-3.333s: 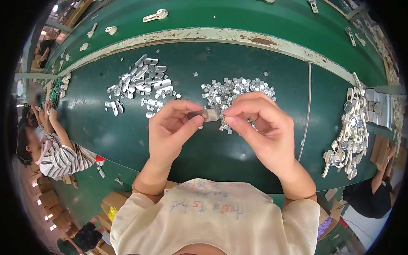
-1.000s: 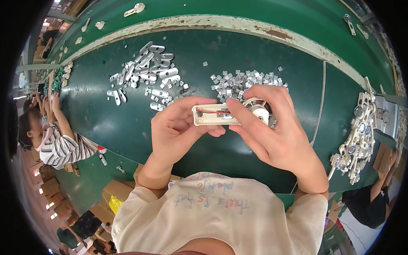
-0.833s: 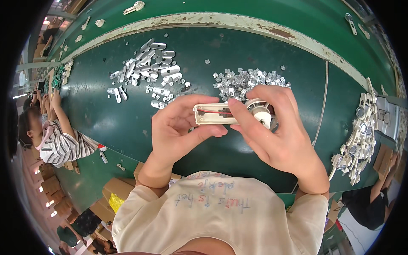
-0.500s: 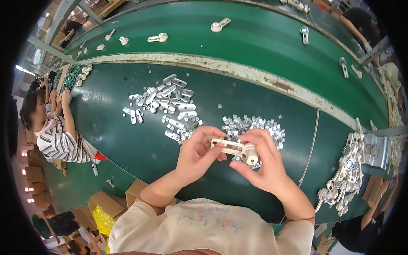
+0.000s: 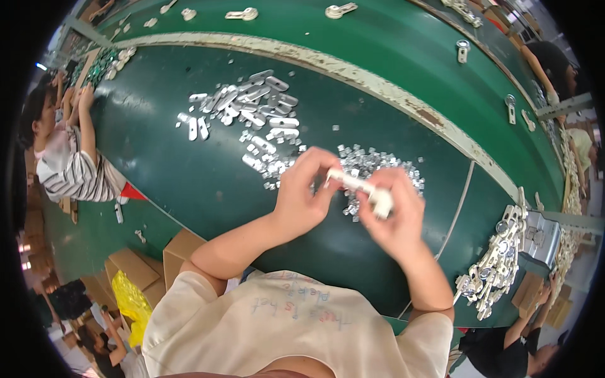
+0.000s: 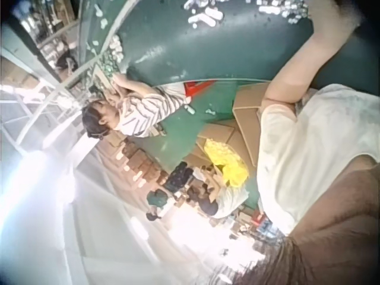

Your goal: Assembling small metal and plastic hardware components on a production line.

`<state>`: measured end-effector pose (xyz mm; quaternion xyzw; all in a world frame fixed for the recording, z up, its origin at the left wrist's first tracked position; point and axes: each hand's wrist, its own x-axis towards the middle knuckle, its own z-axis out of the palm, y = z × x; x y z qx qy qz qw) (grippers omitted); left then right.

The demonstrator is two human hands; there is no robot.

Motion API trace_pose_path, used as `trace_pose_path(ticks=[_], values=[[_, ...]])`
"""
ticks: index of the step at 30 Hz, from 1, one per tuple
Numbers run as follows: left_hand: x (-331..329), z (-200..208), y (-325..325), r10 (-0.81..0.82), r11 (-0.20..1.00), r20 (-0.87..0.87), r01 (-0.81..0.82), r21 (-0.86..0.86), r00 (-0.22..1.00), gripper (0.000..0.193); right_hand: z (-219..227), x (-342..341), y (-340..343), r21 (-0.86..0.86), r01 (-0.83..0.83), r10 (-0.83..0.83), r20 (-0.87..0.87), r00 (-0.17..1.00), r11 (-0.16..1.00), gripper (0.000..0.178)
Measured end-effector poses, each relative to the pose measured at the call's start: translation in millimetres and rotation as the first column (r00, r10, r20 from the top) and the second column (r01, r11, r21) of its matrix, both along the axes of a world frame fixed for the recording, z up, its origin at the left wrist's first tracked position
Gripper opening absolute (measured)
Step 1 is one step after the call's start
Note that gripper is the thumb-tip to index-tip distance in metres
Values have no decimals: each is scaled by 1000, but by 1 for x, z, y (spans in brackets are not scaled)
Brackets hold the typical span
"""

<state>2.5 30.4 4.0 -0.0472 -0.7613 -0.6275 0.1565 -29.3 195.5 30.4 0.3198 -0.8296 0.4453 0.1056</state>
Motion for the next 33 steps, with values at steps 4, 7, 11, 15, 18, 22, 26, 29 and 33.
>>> trace_pose_path(ticks=[4, 7, 11, 15, 18, 22, 26, 29, 33], values=[[-26, 11, -31, 142, 990, 156, -140, -25, 977, 53, -4, -108, -3, -30, 209, -172, 459, 872, 977, 37], [-41, 24, -74, 309, 797, -173, -354, -489, 935, 21, -32, -229, 48, 222, 475, -520, 245, 818, 851, 47], [-52, -11, -87, 96, 654, 11, -55, -755, 995, 5, -57, -264, 47, 605, 665, -743, -174, 646, 437, 46], [-58, -26, -94, 40, 695, 86, 34, -718, 995, 9, -39, -172, -22, 362, 158, -115, -138, 984, 919, 19], [-66, -23, -94, 49, 702, 111, 45, -710, 993, 8, -34, -115, -55, 374, -167, 113, 160, 981, 912, 16], [-71, -9, -96, 108, 666, 101, 4, -746, 989, 12, -48, -108, -57, 385, -197, 92, 276, 957, 901, 14], [-74, -21, -99, 39, 660, 107, 55, -749, 994, 15, -47, -97, -56, 435, -171, 90, 201, 976, 884, 13], [-79, -14, -93, 53, 604, 229, 151, -783, 972, 17, -49, -93, -56, 309, -168, 115, 182, 977, 936, 13], [-81, -5, -99, 62, 625, 349, 236, -744, 935, 14, -49, -82, -72, 242, -297, 230, 268, 936, 924, 15]])
